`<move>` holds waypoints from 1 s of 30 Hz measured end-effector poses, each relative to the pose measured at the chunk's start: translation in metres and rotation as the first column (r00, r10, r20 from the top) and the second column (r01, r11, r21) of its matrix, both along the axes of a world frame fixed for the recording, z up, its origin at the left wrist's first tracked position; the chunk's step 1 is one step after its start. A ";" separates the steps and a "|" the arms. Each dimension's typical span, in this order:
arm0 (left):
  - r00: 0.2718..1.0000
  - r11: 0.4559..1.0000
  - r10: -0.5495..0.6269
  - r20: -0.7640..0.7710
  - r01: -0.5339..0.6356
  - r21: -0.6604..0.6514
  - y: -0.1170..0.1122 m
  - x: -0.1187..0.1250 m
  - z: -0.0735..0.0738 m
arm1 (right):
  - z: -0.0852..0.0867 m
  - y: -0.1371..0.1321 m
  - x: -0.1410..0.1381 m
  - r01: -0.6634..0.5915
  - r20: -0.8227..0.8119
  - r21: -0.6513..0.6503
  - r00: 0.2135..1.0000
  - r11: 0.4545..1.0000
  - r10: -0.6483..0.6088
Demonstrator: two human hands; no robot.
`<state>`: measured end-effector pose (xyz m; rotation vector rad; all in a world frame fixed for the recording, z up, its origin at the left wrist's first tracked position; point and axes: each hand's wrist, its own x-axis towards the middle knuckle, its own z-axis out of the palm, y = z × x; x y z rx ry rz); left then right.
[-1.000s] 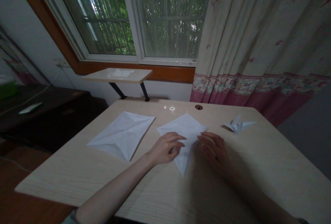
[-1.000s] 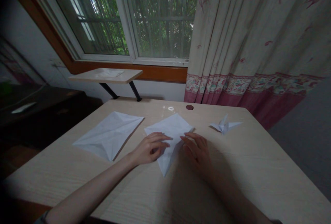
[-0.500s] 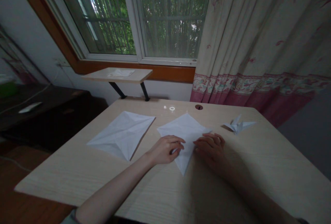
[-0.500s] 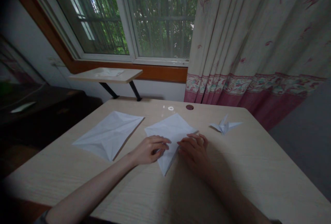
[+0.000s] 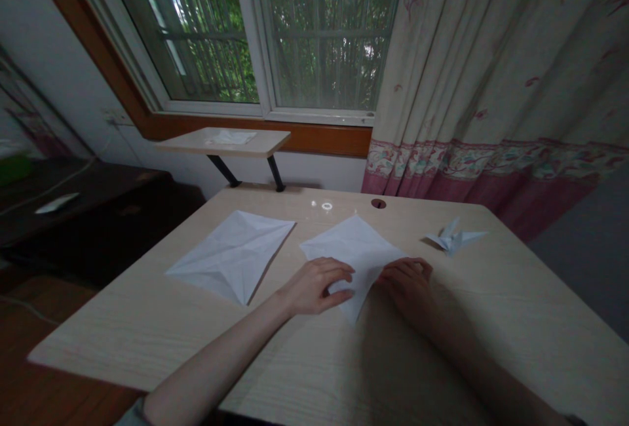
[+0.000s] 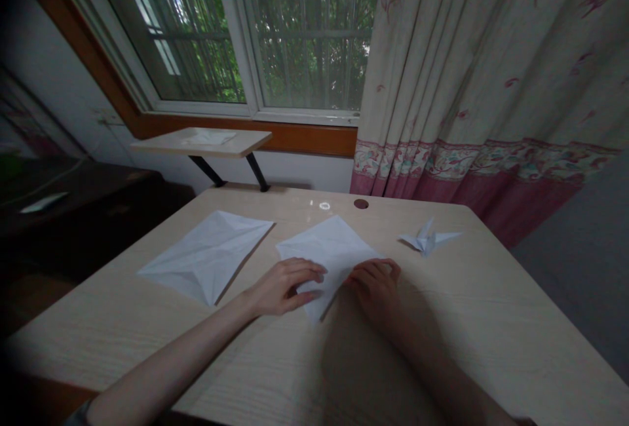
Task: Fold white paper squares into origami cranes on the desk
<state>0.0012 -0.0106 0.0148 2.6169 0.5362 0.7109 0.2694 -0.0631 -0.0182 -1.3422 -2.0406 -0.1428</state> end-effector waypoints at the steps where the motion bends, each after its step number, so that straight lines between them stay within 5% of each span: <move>1: 0.999 0.999 -0.035 0.020 0.035 -0.008 0.000 0.000 0.000 | -0.001 0.001 0.000 0.012 -0.005 0.000 1.000 1.000 -0.012; 5: 0.990 0.993 -0.119 0.072 0.119 0.006 -0.001 0.002 0.001 | -0.003 0.003 0.000 0.045 0.018 -0.001 0.999 0.999 -0.045; 16: 0.983 0.992 -0.107 0.152 0.095 0.083 -0.002 0.007 -0.007 | -0.008 0.006 0.001 0.044 0.006 0.012 0.999 0.999 -0.044; 22: 0.971 0.993 0.115 0.210 -0.111 -0.033 -0.003 0.008 -0.008 | -0.013 0.007 0.003 0.069 -0.031 -0.052 0.997 0.996 -0.071; 30: 0.902 0.902 0.432 0.021 -0.432 -0.007 0.001 0.007 -0.010 | -0.015 0.008 0.003 0.113 -0.068 -0.151 0.990 0.982 -0.125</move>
